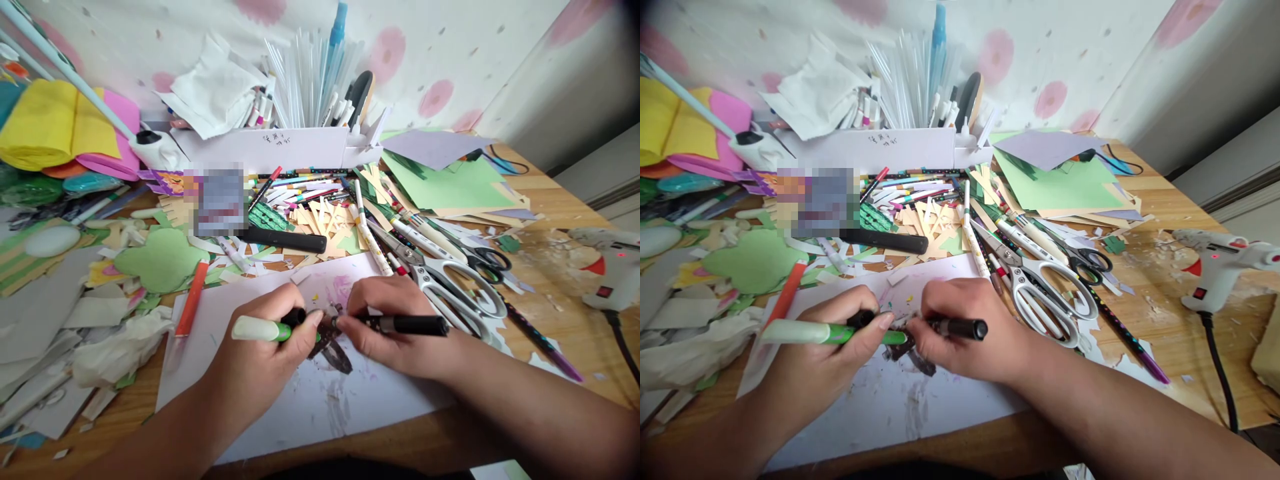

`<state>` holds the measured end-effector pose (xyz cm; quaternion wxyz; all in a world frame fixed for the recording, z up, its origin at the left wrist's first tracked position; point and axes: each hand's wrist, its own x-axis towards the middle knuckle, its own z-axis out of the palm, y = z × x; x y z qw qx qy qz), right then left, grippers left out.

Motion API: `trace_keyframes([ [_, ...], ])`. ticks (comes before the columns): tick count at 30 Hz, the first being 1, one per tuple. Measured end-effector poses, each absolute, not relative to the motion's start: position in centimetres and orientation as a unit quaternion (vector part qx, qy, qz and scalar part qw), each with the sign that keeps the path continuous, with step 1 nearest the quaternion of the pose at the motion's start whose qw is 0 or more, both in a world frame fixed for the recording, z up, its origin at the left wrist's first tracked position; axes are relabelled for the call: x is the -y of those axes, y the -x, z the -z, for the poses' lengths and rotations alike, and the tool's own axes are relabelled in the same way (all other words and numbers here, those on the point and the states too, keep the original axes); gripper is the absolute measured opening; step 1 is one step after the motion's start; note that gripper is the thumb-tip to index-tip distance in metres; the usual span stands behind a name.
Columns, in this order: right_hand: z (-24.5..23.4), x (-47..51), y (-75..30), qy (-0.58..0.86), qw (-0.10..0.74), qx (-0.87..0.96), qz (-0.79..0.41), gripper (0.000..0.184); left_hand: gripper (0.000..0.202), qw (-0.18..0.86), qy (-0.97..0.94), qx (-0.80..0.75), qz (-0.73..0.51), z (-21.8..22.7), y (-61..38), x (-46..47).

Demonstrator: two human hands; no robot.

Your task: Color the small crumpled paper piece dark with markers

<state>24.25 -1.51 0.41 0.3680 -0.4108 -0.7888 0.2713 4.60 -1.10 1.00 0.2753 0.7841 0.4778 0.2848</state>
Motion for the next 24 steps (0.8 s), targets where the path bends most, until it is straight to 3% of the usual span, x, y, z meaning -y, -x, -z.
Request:
trace_keyframes([
  [24, -0.82, 1.50, -24.66, 0.455, 0.389, 0.752, -0.275, 0.018, 0.030, 0.283, -0.780, -0.484, -0.277, -1.01, -4.48, 1.06],
])
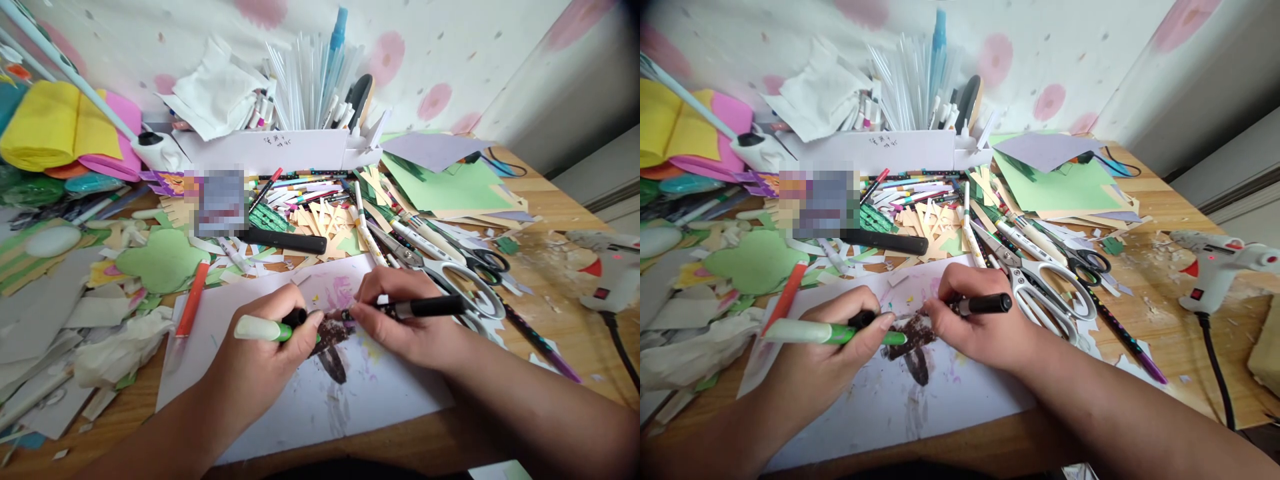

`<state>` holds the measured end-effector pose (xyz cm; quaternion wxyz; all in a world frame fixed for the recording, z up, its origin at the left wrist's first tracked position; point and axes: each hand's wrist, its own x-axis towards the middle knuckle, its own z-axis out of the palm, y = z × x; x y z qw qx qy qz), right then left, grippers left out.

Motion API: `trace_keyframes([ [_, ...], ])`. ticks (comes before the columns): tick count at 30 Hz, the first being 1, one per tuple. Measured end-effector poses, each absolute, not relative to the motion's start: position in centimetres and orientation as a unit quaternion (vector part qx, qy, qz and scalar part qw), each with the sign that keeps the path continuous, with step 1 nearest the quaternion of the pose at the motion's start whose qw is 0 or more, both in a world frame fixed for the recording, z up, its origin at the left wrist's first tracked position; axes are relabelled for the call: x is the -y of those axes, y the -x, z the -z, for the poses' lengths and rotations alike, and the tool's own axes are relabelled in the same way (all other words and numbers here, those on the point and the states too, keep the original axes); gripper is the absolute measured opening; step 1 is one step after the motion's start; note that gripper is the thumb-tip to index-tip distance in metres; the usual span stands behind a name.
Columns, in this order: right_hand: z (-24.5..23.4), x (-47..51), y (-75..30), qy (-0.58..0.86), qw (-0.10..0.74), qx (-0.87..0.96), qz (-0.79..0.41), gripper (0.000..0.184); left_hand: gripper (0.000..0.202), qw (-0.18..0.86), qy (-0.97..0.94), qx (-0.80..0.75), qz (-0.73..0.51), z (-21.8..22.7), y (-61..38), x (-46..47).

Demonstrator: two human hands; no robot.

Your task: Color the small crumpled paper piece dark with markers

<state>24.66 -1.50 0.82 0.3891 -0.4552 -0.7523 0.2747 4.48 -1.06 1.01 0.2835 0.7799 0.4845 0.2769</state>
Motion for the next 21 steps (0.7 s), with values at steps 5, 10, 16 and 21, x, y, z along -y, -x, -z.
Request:
trace_keyframes([
  [5, -0.78, 1.58, -24.64, 0.460, 0.354, 0.762, -0.286, 0.018, 0.030, 0.289, -0.780, -0.483, -0.275, -0.94, -4.47, 1.09],
  [10, -0.72, 1.55, -24.70, 0.442, 0.348, 0.771, -0.297, 0.018, 0.028, 0.288, -0.778, -0.486, -0.275, -0.78, -4.43, 1.09],
  [16, -0.83, 1.52, -24.76, 0.443, 0.349, 0.773, -0.292, 0.018, 0.029, 0.296, -0.775, -0.491, -0.264, -0.92, -4.46, 1.17],
  [21, -0.88, 1.52, -24.80, 0.454, 0.357, 0.766, -0.282, 0.018, 0.028, 0.298, -0.777, -0.488, -0.263, -1.03, -4.51, 1.14],
])
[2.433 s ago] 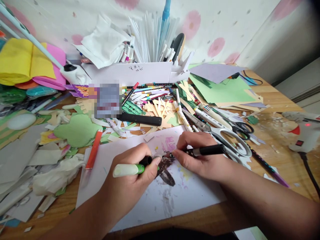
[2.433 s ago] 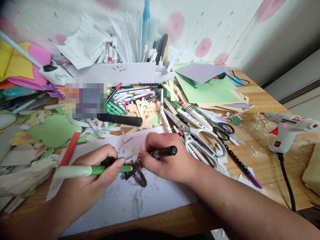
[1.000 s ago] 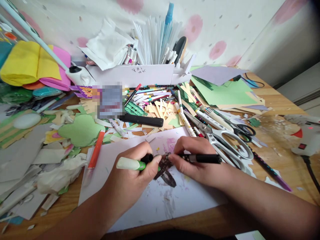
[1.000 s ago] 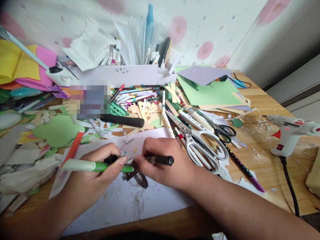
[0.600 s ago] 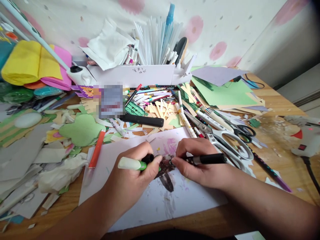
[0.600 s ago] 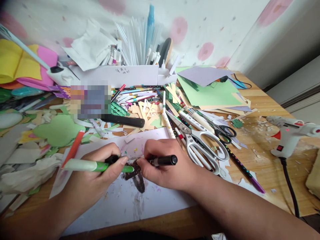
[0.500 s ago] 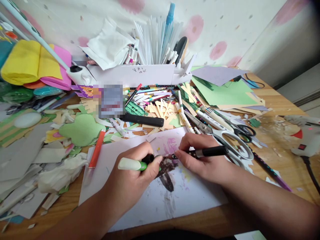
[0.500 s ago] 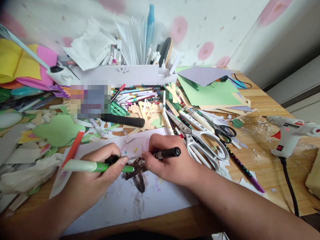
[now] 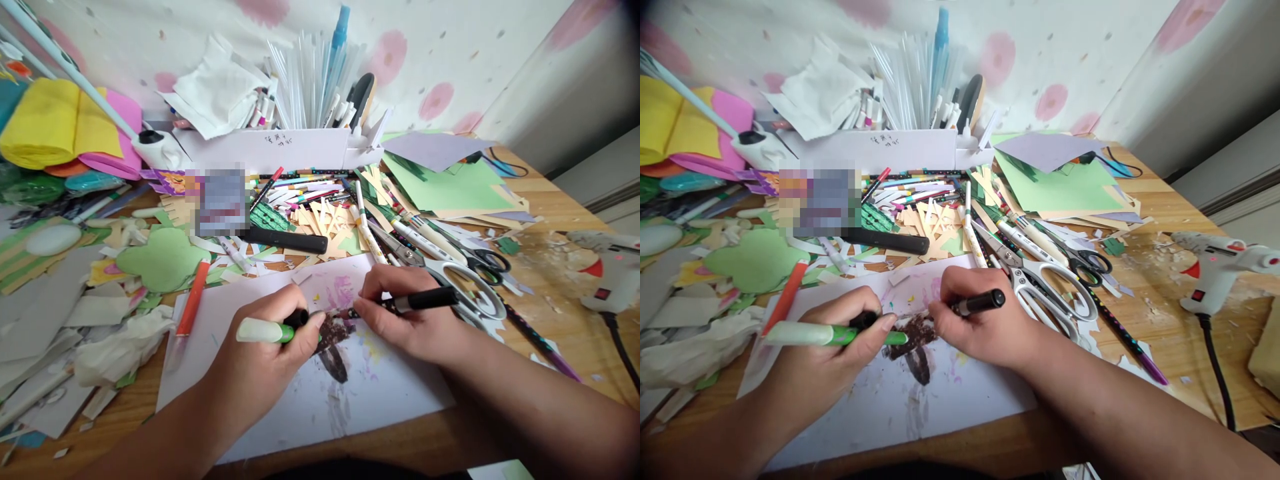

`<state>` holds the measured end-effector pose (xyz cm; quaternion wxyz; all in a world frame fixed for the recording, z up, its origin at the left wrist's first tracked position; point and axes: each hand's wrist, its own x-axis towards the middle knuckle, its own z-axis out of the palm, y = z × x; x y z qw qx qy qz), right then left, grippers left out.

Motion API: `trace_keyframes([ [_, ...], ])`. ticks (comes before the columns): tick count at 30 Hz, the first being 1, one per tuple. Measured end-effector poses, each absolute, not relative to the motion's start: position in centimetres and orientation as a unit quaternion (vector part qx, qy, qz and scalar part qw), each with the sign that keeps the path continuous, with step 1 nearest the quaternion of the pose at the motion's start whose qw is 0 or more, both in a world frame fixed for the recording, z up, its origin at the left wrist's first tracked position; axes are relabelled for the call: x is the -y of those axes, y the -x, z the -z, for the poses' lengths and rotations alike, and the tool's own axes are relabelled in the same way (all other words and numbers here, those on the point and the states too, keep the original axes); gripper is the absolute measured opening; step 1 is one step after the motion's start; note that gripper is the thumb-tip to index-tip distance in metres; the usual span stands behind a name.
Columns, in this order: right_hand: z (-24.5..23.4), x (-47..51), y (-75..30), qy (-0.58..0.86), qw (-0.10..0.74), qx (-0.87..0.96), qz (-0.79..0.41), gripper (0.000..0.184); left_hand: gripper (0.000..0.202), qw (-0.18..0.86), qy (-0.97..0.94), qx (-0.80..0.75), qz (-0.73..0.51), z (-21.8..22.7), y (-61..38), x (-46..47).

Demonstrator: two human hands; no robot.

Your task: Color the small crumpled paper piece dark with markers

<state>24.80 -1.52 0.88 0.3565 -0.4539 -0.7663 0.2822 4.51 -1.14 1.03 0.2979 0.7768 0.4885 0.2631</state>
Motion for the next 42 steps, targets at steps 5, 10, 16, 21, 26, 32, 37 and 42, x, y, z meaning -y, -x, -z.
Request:
trace_keyframes([
  [5, -0.85, 1.49, -24.87, 0.445, 0.349, 0.775, -0.282, 0.018, 0.028, 0.295, -0.778, -0.488, -0.266, -1.08, -4.56, 1.14],
  [10, -0.93, 1.45, -24.95, 0.442, 0.345, 0.778, -0.284, 0.017, 0.028, 0.290, -0.779, -0.489, -0.265, -1.00, -4.44, 1.24],
  [16, -0.86, 1.39, -24.98, 0.449, 0.357, 0.768, -0.286, 0.017, 0.028, 0.294, -0.778, -0.492, -0.259, -1.14, -4.54, 1.19],
  [21, -0.69, 1.22, -25.18, 0.454, 0.360, 0.759, -0.299, 0.017, 0.029, 0.295, -0.778, -0.492, -0.258, -1.30, -4.70, 1.07],
  [26, -0.71, 1.02, -25.29, 0.464, 0.367, 0.748, -0.302, 0.017, 0.029, 0.301, -0.777, -0.492, -0.254, -1.08, -4.52, 1.17],
  [32, -0.74, 0.94, -25.14, 0.471, 0.380, 0.739, -0.297, 0.017, 0.029, 0.302, -0.774, -0.495, -0.254, -0.98, -4.57, 1.11],
  [37, -0.68, 0.92, -25.13, 0.476, 0.385, 0.730, -0.304, 0.017, 0.029, 0.314, -0.771, -0.493, -0.254, -1.03, -4.65, 1.14],
  [42, -0.59, 0.86, -25.11, 0.475, 0.385, 0.731, -0.304, 0.018, 0.029, 0.307, -0.772, -0.492, -0.259, -1.04, -4.60, 1.17],
])
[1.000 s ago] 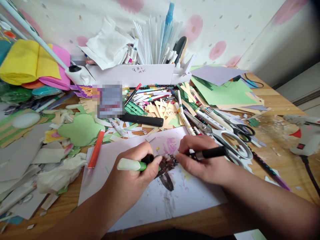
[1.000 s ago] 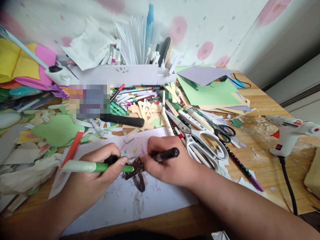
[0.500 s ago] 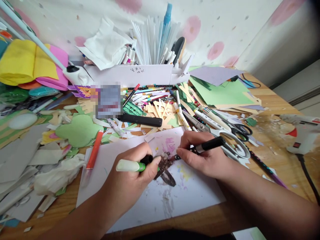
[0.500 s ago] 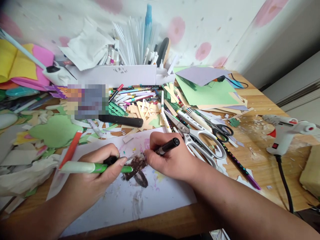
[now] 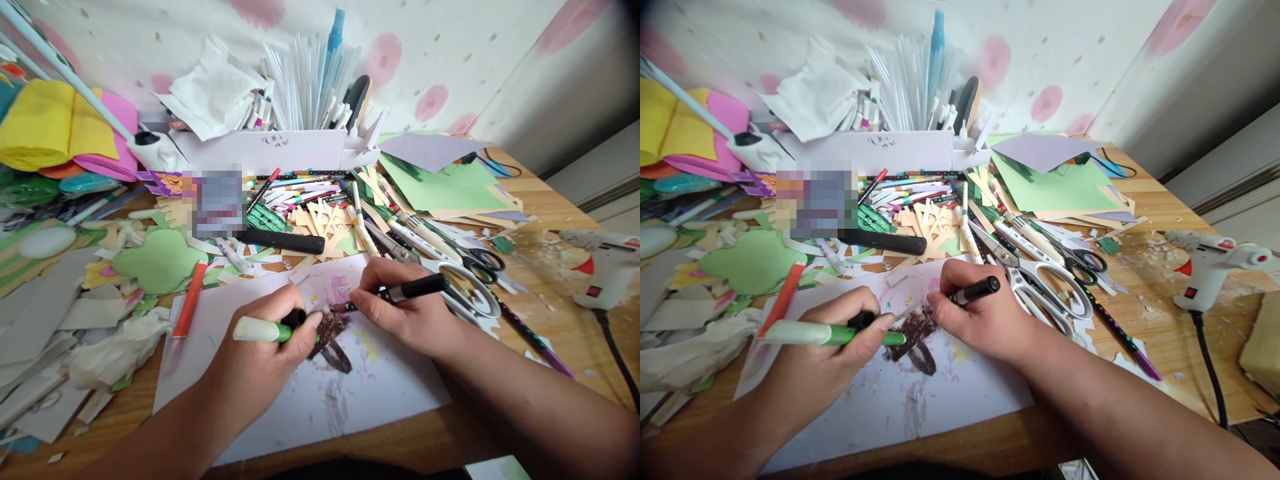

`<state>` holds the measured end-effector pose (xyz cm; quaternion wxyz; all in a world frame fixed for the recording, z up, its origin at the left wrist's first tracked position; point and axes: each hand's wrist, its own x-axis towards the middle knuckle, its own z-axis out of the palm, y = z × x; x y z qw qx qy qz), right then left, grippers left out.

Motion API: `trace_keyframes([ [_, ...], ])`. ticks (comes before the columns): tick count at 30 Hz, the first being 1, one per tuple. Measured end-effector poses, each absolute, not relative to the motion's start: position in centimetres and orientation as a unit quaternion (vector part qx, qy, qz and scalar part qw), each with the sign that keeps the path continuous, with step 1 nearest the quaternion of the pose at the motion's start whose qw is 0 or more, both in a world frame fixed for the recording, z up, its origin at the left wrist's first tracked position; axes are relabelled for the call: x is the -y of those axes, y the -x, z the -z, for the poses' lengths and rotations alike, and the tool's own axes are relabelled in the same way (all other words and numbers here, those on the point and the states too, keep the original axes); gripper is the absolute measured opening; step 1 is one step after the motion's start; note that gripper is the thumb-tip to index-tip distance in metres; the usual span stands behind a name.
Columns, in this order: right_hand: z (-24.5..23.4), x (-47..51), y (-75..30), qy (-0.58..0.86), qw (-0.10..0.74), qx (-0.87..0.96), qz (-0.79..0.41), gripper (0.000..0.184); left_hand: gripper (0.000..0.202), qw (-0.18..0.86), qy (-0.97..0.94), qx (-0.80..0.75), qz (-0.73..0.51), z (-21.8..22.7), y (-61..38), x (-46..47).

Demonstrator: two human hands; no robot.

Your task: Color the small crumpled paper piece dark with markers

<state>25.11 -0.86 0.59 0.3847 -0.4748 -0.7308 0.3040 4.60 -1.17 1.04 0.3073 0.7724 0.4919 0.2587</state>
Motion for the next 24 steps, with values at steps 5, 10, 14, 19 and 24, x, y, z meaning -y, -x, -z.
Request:
trace_keyframes([
  [5, -0.58, 0.92, -25.02, 0.479, 0.383, 0.732, -0.297, 0.019, 0.029, 0.307, -0.774, -0.486, -0.266, -1.04, -4.64, 1.12],
  [10, -0.47, 0.97, -24.98, 0.477, 0.380, 0.733, -0.301, 0.019, 0.029, 0.316, -0.770, -0.489, -0.261, -1.07, -4.75, 1.05],
  [14, -0.44, 0.93, -24.97, 0.475, 0.381, 0.733, -0.302, 0.019, 0.029, 0.313, -0.770, -0.490, -0.263, -1.16, -4.82, 1.01],
  [19, -0.47, 0.92, -24.78, 0.479, 0.383, 0.726, -0.311, 0.019, 0.029, 0.319, -0.769, -0.489, -0.261, -0.96, -4.67, 1.07],
  [24, -0.39, 0.94, -24.66, 0.484, 0.380, 0.728, -0.302, 0.020, 0.028, 0.328, -0.766, -0.487, -0.262, -0.64, -4.47, 1.18],
])
